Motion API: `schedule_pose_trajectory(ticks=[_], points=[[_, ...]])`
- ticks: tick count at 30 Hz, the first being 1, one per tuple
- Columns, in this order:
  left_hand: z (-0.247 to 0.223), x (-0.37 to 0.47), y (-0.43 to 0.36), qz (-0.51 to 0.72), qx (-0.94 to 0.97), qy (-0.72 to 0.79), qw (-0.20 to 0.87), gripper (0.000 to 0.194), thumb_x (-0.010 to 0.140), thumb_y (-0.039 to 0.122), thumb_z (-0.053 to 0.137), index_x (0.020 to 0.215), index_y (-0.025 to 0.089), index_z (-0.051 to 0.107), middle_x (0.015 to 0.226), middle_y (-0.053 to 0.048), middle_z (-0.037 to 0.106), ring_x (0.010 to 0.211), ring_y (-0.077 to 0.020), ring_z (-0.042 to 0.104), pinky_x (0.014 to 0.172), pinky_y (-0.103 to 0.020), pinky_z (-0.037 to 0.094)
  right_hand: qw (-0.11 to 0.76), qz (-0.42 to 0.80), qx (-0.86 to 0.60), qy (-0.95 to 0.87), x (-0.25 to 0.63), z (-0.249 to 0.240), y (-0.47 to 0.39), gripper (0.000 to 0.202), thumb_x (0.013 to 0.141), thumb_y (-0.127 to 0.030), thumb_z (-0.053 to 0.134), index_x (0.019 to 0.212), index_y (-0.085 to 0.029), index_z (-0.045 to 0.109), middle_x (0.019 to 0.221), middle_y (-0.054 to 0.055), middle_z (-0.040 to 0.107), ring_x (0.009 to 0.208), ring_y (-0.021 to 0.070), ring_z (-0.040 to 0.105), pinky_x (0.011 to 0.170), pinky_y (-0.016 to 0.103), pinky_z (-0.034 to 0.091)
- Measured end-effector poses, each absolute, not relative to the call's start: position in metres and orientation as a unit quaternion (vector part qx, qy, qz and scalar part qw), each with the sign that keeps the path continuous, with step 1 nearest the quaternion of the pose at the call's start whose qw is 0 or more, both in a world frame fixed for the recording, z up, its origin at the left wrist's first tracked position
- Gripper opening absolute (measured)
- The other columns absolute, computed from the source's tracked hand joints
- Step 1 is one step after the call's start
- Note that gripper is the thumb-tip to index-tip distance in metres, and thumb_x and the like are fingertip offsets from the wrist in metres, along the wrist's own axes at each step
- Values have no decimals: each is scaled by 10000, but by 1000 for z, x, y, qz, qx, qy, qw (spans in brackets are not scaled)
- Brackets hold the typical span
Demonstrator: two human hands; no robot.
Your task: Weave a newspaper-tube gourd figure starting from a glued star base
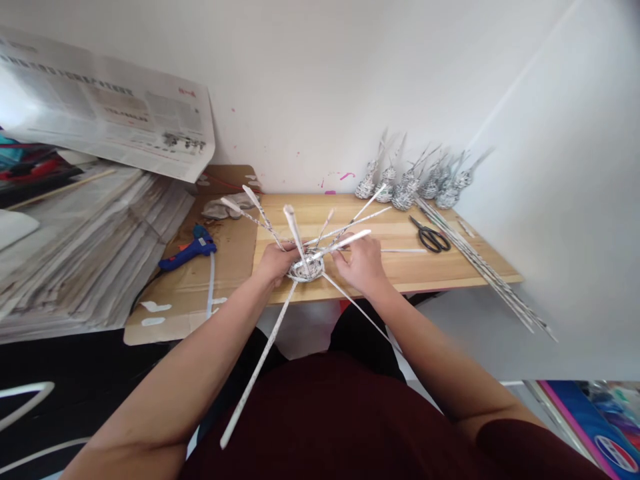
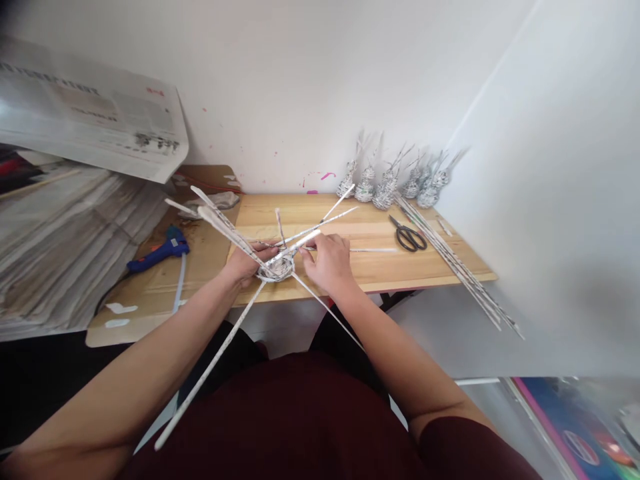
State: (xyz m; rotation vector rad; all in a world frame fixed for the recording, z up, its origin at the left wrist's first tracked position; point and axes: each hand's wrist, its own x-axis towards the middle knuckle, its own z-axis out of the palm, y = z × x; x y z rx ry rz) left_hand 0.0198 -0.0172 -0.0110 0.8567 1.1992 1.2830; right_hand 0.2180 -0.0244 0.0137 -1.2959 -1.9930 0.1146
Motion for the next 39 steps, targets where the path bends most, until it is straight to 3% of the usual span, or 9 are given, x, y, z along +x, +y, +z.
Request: schedule_pose_trajectory(ticks=[3, 7, 11, 17, 22, 29, 33, 39], points=[[-10, 20, -17, 539, 364, 515, 558, 571, 351, 341, 932, 843, 96, 777, 683, -73, 728, 583, -158, 627, 585, -278, 504, 410, 125, -510, -746, 220, 12, -23, 175, 815, -316, 631, 950, -205, 644, 925, 67, 708, 834, 227, 637, 812, 392, 466], [-9, 21, -17, 545, 363, 531, 538, 489, 335, 296, 931, 760, 110, 774, 650, -54, 714, 564, -137, 595, 564, -255, 474, 464, 253, -537, -657, 222, 13, -15, 212, 755, -360, 703, 905, -216, 662, 866, 37, 709, 721, 181, 645, 738, 359, 514], [-8, 22, -18, 535, 380, 528, 539, 446, 369, 292, 922, 751, 115, 776, 648, -62, 714, 586, -146, 596, 571, -255, 469, 566, 394, -483, -540, 224, 17, -8, 288, 713, -377, 741, 923, -206, 640, 859, 17, 687, 707, 149, 643, 688, 330, 552], [-7, 21, -17, 518, 400, 535, 534, 372, 436, 273, 896, 756, 123, 778, 635, -54, 703, 567, -139, 576, 562, -253, 449, 595, 489, -474, -427, 226, 25, -6, 404, 655, -369, 785, 970, -215, 585, 803, -26, 657, 597, 95, 601, 548, 234, 480], [-10, 19, -15, 515, 417, 534, 526, 365, 449, 268, 888, 767, 128, 777, 625, -43, 692, 566, -135, 567, 563, -248, 439, 579, 520, -508, -370, 232, 32, -3, 415, 630, -396, 804, 941, -216, 597, 862, -8, 677, 621, 114, 649, 508, 210, 447], [-8, 19, -14, 514, 421, 531, 526, 364, 459, 276, 877, 777, 133, 773, 628, -32, 681, 540, -121, 543, 541, -244, 422, 575, 507, -489, -416, 237, 30, -3, 273, 643, -384, 796, 749, -187, 641, 677, -2, 658, 620, 125, 630, 548, 233, 473], [-6, 18, -12, 505, 402, 528, 552, 401, 430, 278, 885, 785, 133, 770, 643, -40, 696, 544, -132, 568, 548, -256, 445, 528, 478, -450, -539, 240, 24, -10, 210, 687, -378, 765, 744, -187, 697, 709, 15, 695, 718, 158, 654, 657, 284, 507], [-9, 19, -9, 513, 387, 512, 570, 464, 361, 286, 915, 770, 128, 764, 683, -62, 721, 589, -160, 623, 609, -284, 497, 445, 360, -405, -713, 239, 28, -30, 176, 741, -315, 731, 905, -257, 758, 929, 30, 751, 898, 217, 669, 858, 394, 509]])
